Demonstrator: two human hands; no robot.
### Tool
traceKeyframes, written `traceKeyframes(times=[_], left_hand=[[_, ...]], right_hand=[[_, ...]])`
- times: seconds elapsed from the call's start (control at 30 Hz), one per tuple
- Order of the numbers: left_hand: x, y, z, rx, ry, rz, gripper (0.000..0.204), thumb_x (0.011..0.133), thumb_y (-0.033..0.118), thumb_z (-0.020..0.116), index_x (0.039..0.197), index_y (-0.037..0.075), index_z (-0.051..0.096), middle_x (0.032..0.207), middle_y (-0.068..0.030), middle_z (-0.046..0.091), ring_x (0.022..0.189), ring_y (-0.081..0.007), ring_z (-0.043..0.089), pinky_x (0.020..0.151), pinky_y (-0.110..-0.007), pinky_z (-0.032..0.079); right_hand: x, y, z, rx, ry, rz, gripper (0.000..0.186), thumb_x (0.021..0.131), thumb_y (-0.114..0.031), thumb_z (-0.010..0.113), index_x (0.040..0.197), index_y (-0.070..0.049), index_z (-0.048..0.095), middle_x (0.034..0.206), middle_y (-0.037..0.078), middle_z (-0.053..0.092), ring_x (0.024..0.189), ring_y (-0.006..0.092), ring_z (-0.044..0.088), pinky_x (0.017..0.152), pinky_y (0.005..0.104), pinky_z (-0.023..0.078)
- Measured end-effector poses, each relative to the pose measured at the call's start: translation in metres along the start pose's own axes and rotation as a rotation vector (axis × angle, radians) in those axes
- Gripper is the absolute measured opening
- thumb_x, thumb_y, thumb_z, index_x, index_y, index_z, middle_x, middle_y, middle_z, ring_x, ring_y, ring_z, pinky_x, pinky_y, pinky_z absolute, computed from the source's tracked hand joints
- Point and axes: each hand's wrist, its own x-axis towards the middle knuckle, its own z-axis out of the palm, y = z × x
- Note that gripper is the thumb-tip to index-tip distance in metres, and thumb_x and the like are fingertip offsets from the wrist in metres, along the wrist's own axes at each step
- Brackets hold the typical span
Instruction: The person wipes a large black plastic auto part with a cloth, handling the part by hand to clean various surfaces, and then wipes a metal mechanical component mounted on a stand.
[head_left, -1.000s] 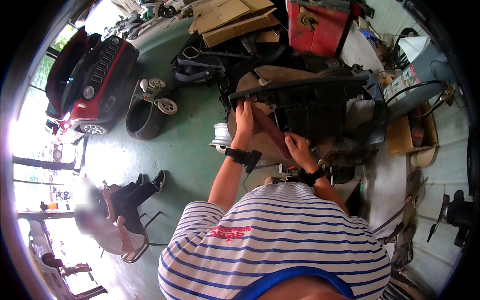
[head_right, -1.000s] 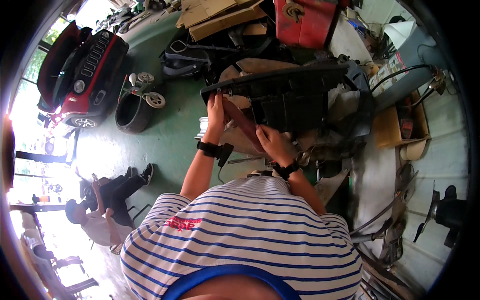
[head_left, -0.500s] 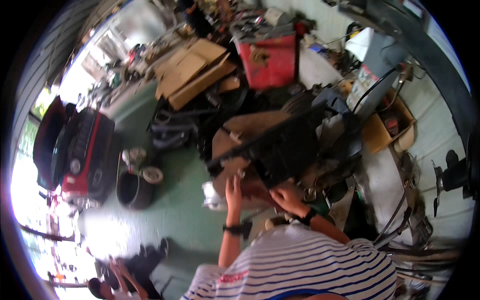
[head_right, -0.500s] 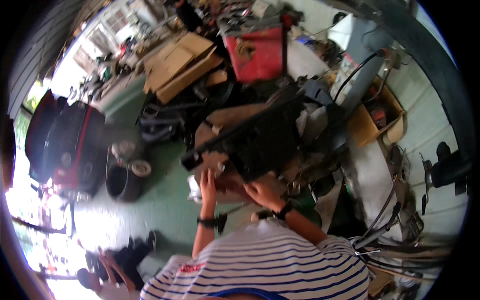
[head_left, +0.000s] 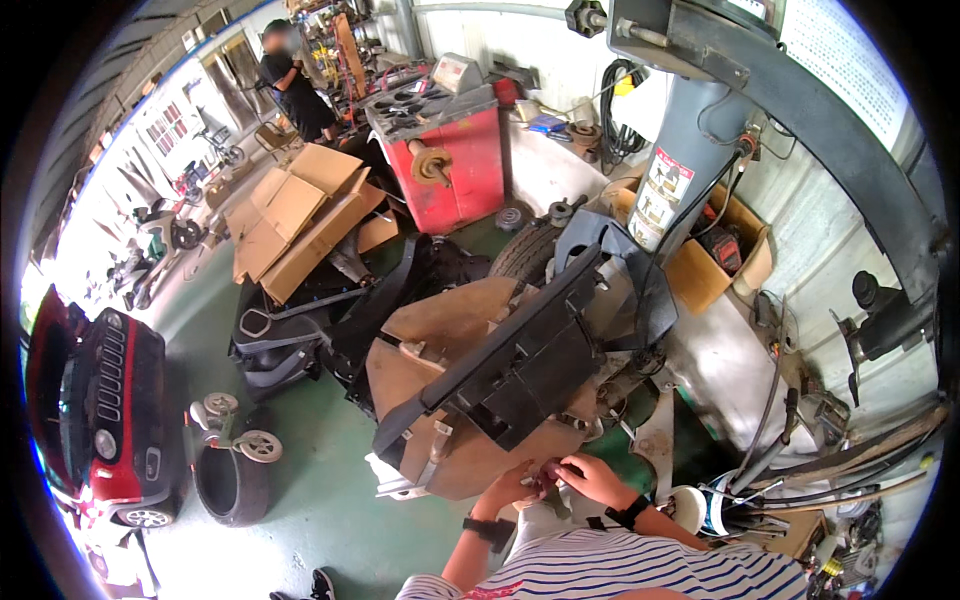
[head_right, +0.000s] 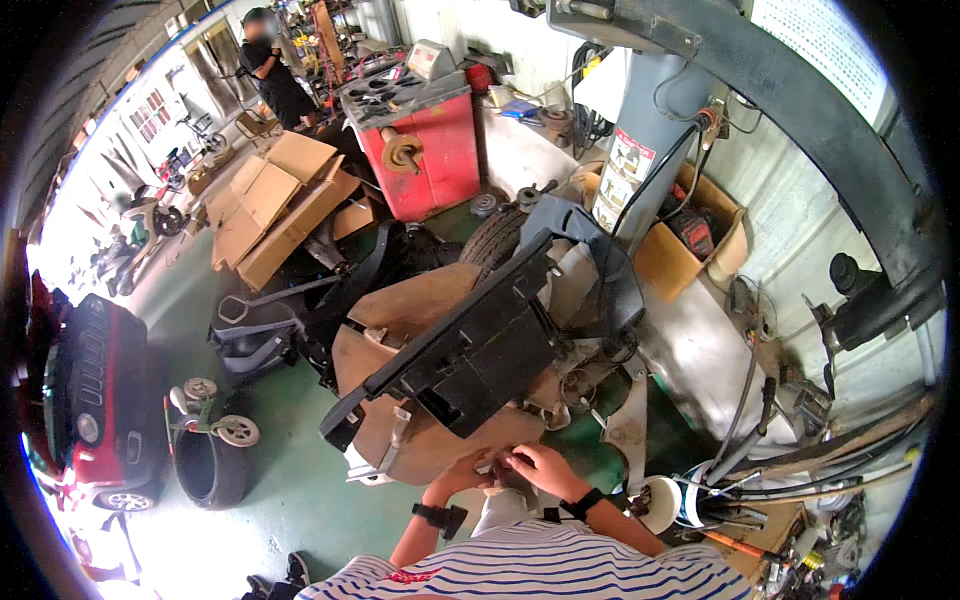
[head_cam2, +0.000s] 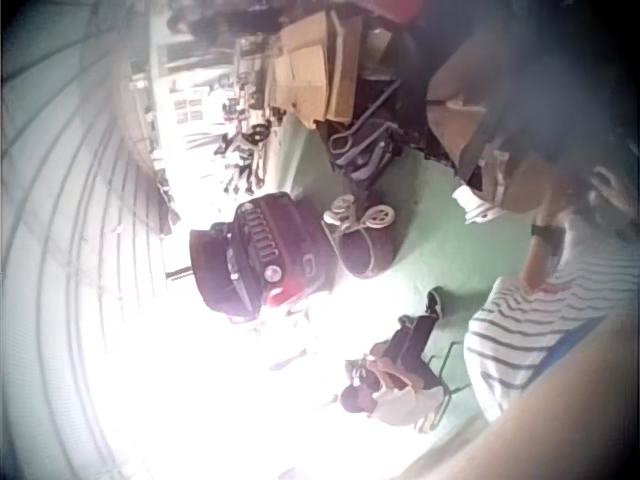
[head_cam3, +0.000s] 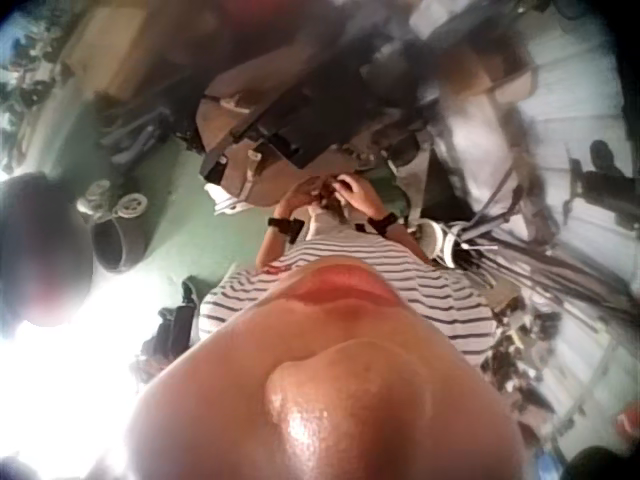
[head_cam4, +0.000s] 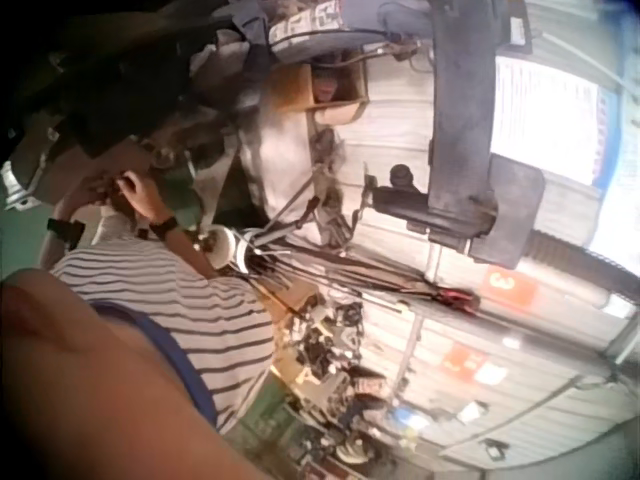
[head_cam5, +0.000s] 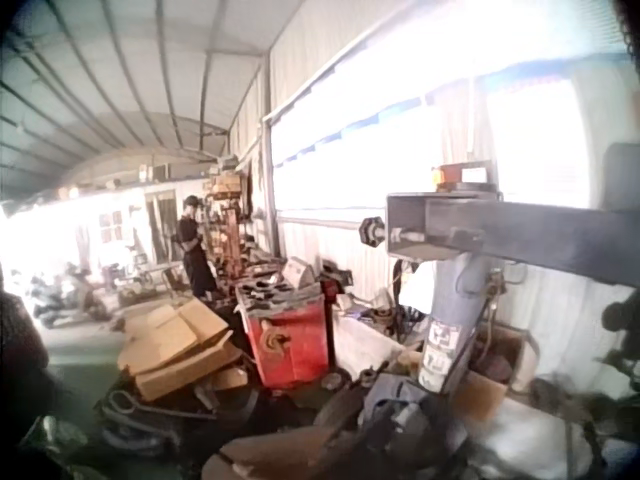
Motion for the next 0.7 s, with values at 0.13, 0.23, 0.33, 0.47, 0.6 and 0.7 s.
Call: traceKeyframes(times=[0.13,0.23,0.33,0.47,0.6,0.7], left_hand=[[0.050,0.009,0.014,-0.026,-0.376,0.092,0.057,0.069,0.021,0.075,0.121,0.010,0.053,0.104,-0.0139,0.065,0.092,-0.0316,0.063,0.078,-0.039,0.049],[0.074,0.040,0.023,-0.013,-0.410,0.129,0.044,0.070,0.019,0.073,0.109,0.008,0.058,0.098,-0.0155,0.064,0.090,-0.0336,0.062,0.076,-0.040,0.048],[0.082,0.014,0.038,0.180,-0.264,0.139,0.037,0.071,0.016,0.071,0.104,0.006,0.059,0.097,-0.0166,0.064,0.092,-0.0362,0.061,0.076,-0.042,0.049],[0.085,0.061,0.034,0.308,-0.010,0.090,0.036,0.069,0.015,0.074,0.101,0.004,0.060,0.099,-0.0163,0.063,0.093,-0.0364,0.060,0.076,-0.043,0.049],[0.092,0.128,0.023,0.379,0.007,-0.031,0.030,0.072,0.013,0.069,0.099,0.006,0.059,0.110,-0.0148,0.056,0.094,-0.0361,0.060,0.077,-0.043,0.050],[0.110,0.161,0.033,0.364,0.042,0.066,0.030,0.072,0.011,0.066,0.101,0.008,0.060,0.116,-0.0144,0.052,0.095,-0.0369,0.060,0.079,-0.044,0.051]], right_hand=[[-0.007,0.001,-0.005,0.085,0.050,0.023,0.025,0.087,-0.021,0.067,0.098,0.000,0.062,0.088,0.017,0.063,0.079,0.0320,0.061,0.069,0.0369,0.048],[-0.013,0.015,-0.016,0.053,0.061,-0.012,0.024,0.085,-0.022,0.069,0.097,-0.001,0.063,0.092,0.016,0.061,0.083,0.0310,0.060,0.070,0.0365,0.049],[-0.010,0.020,-0.023,0.071,0.105,-0.016,0.028,0.086,-0.022,0.069,0.102,-0.001,0.061,0.096,0.015,0.061,0.090,0.0271,0.060,0.074,0.0341,0.049],[-0.004,0.058,-0.038,0.431,0.118,0.360,0.038,0.088,-0.026,0.067,0.111,0.001,0.057,0.103,0.014,0.061,0.098,0.0237,0.059,0.079,0.0327,0.048],[-0.001,0.076,-0.075,0.223,-0.033,0.291,0.044,0.090,-0.032,0.063,0.118,0.002,0.055,0.106,0.016,0.062,0.096,0.0236,0.060,0.077,0.0347,0.049],[0.001,0.065,-0.114,0.212,-0.065,0.359,0.028,0.090,-0.026,0.060,0.103,-0.001,0.065,0.081,0.017,0.066,0.074,0.0285,0.064,0.067,0.0379,0.049]])
